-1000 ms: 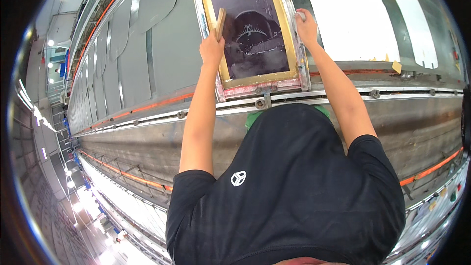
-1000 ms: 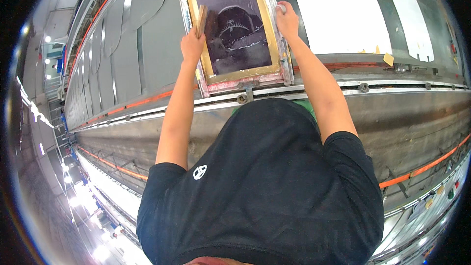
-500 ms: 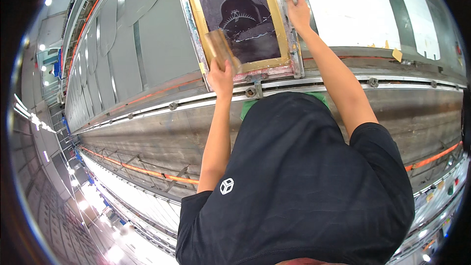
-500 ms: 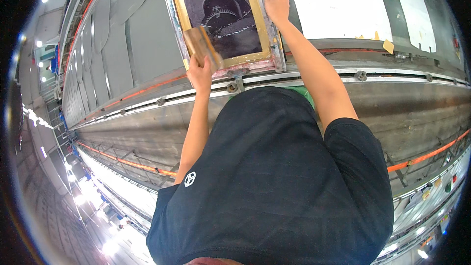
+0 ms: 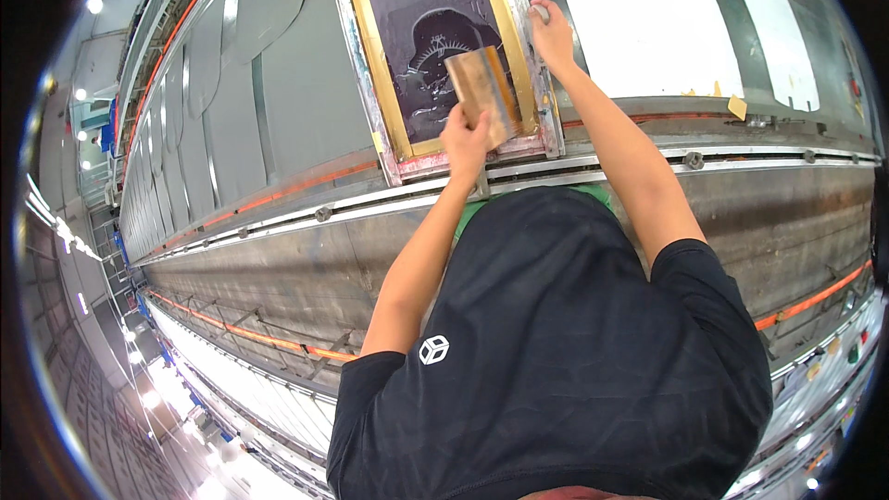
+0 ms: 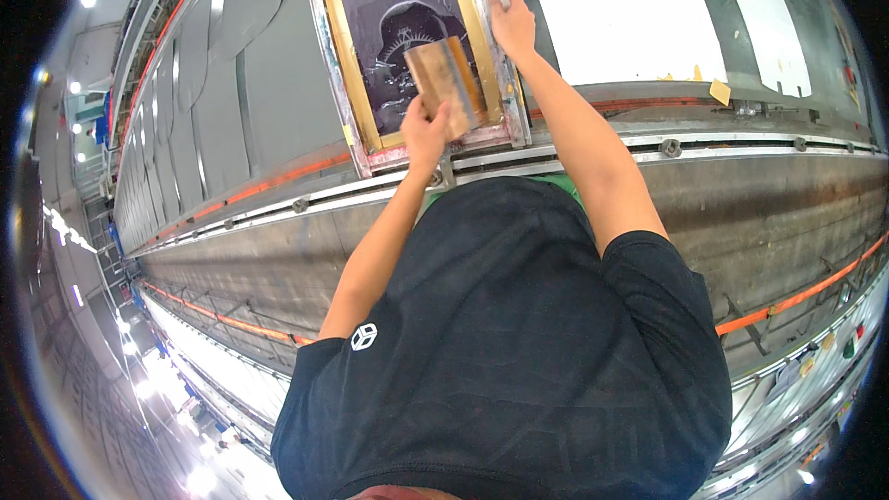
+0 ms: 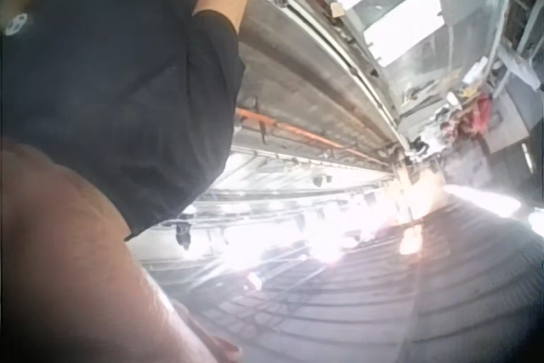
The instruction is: The person uses a squeegee to spread dark ink across a screen-printing frame, then lifts the frame, pours more ink from a black container, and continues squeegeeing the ink evenly across the mesh. The person briefly repositions the frame on the workbench and resumes spreading ink.
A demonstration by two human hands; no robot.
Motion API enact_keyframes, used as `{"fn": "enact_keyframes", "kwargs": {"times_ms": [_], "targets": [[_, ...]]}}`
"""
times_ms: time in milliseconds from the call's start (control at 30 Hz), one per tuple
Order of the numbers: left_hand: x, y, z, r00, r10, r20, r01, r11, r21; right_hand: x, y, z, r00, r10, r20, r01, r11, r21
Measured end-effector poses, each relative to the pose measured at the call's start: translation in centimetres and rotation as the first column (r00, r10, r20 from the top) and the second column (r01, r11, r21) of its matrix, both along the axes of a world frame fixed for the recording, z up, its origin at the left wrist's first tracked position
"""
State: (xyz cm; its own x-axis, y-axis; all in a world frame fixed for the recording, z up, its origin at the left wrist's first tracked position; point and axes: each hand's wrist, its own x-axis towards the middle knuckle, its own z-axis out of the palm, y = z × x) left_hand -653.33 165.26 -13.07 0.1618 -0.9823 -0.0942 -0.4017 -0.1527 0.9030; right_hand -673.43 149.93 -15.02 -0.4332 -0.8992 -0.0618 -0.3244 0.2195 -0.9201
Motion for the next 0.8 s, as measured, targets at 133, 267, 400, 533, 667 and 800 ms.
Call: {"fn": "enact_keyframes", "kwargs": {"times_ms": [133,267,400,533,667,800], "targets": [[5.9,-1.5,0.2,0.993,-0.04,0.111,0.049,0.996,-0.081,0.3,0.0,0.3,1.0,0.006,-0.005,-0.005,0.999,0.047],[5.0,-2.7,4.1,0.857,-0.177,0.485,0.277,0.951,-0.141,0.6,0.0,0.1,1.0,-0.02,0.01,0.02,0.998,0.054],[1.4,-3.0,2.6,0.748,-0.208,0.631,0.394,0.903,-0.17,0.7,-0.3,-1.0,1.0,-0.012,-0.012,0.01,0.993,-0.116],[2.4,-0.5,1.6,0.634,-0.35,0.689,0.57,0.814,-0.112,-1.3,-1.1,-3.6,0.999,0.017,0.039,-0.016,0.999,-0.04],[6.3,2.4,2.3,0.672,-0.332,0.662,0.515,0.852,-0.095,0.1,-0.8,-2.1,0.999,0.011,0.043,-0.012,1.0,0.012],[9.6,2.8,3.7,0.894,-0.119,0.432,0.162,0.985,-0.064,-0.5,-1.1,-3.3,0.999,-0.008,0.035,0.009,1.0,-0.018]]}}
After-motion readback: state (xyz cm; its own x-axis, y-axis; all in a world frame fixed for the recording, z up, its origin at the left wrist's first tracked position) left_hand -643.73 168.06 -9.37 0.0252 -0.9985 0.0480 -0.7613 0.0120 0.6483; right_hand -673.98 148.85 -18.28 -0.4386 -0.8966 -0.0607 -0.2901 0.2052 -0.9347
